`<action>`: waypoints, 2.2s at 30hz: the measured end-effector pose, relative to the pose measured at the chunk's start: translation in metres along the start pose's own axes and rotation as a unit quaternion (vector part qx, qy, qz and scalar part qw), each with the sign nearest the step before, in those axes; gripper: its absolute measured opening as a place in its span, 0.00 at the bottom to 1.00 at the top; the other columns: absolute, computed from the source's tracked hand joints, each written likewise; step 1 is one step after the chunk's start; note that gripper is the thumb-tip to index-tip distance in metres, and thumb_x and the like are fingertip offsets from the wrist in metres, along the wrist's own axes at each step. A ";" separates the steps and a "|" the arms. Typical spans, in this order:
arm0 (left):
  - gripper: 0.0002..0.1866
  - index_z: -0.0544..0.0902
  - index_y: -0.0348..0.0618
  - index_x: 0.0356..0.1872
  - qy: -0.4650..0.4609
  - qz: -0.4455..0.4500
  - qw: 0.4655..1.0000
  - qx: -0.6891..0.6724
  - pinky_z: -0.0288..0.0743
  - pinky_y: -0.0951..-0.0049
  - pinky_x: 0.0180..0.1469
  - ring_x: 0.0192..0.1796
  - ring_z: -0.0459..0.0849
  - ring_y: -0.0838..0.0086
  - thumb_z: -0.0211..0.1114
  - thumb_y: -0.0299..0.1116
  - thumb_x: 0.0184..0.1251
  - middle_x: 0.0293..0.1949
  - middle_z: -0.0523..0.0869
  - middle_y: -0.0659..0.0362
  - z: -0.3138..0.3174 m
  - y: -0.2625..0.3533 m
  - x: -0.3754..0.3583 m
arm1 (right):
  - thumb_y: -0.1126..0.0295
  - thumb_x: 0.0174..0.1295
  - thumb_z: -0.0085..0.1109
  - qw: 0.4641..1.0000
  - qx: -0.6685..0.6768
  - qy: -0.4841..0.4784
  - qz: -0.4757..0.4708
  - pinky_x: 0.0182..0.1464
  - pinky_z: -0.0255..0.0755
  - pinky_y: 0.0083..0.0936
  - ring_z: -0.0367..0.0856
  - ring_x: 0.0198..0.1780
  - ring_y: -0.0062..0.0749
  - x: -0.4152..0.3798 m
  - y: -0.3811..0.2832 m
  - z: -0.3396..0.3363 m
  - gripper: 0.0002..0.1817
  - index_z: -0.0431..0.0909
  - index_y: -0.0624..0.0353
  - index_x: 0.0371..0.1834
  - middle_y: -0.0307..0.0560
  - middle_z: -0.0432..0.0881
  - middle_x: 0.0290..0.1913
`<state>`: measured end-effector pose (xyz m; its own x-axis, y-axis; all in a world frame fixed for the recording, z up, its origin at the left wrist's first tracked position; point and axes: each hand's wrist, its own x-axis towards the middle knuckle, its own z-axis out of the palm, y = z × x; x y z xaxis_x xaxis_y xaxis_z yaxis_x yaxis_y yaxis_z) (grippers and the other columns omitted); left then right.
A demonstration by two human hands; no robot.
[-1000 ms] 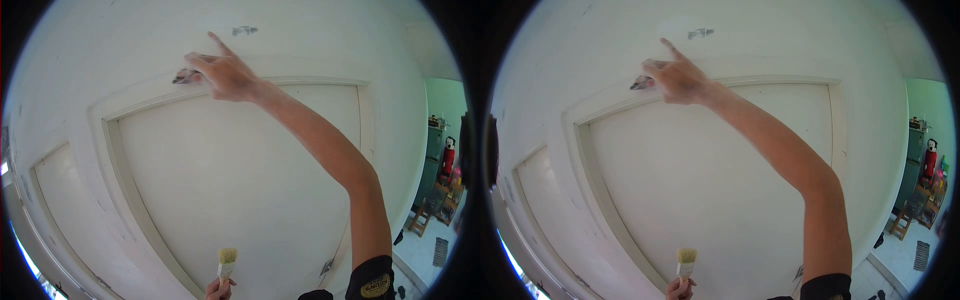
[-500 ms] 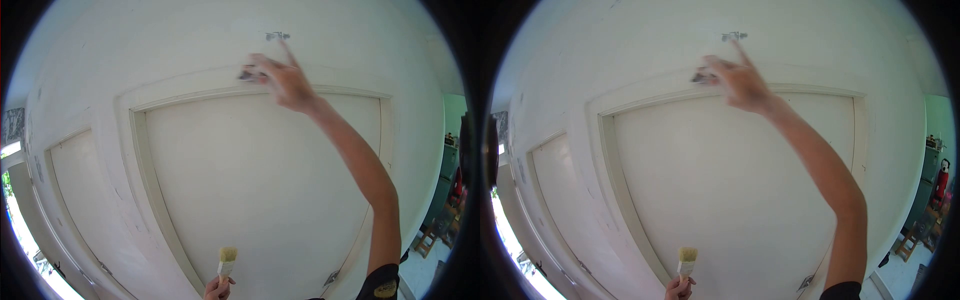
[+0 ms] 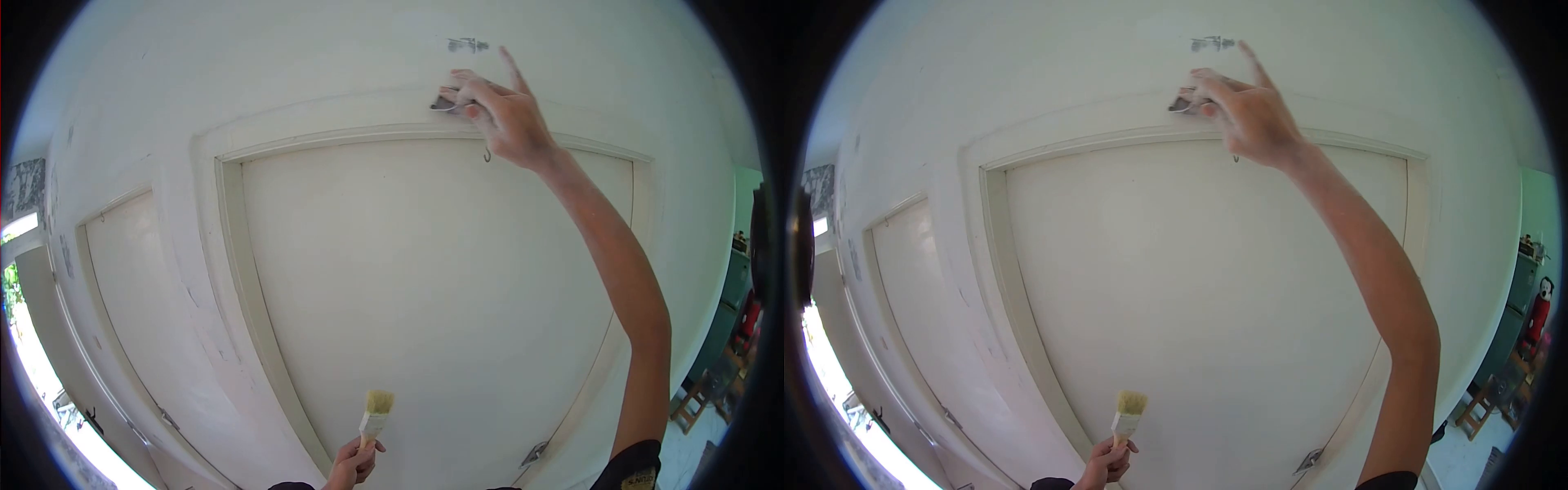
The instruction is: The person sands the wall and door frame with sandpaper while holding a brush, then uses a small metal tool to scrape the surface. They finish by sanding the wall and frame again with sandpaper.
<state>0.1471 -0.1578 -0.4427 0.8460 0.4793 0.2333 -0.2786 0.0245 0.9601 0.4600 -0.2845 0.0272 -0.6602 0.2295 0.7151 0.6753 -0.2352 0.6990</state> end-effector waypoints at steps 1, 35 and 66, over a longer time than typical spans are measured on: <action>0.18 0.80 0.43 0.46 0.003 0.001 1.000 -0.001 0.51 0.79 0.17 0.15 0.54 0.87 0.53 0.47 0.84 0.19 0.63 0.73 0.004 0.002 0.001 | 0.77 0.65 0.59 1.000 0.014 0.012 -0.010 0.83 0.40 0.56 0.84 0.61 0.35 0.009 -0.009 0.010 0.18 0.75 0.57 0.59 0.38 0.88 0.57; 0.18 0.80 0.43 0.48 -0.057 0.049 0.995 -0.059 0.51 0.80 0.18 0.16 0.55 0.87 0.54 0.48 0.83 0.19 0.64 0.72 -0.007 0.044 -0.022 | 0.79 0.62 0.58 0.998 -0.021 -0.033 -0.049 0.84 0.39 0.54 0.82 0.64 0.33 0.069 -0.048 0.044 0.15 0.78 0.58 0.52 0.44 0.85 0.62; 0.27 0.82 0.32 0.50 0.233 0.397 0.621 0.635 0.78 0.68 0.38 0.32 0.81 0.74 0.63 0.53 0.73 0.34 0.85 0.54 -0.058 0.432 0.149 | 0.71 0.68 0.55 0.675 0.622 -0.316 0.241 0.49 0.76 0.46 0.85 0.44 0.52 -0.109 -0.402 0.110 0.11 0.80 0.61 0.50 0.55 0.89 0.40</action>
<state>0.1271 -0.0252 -0.0024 0.3655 0.1074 0.9246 0.3094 -0.9509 -0.0118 0.2961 -0.1114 -0.3315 -0.2588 0.8589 0.4419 0.7742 0.4581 -0.4368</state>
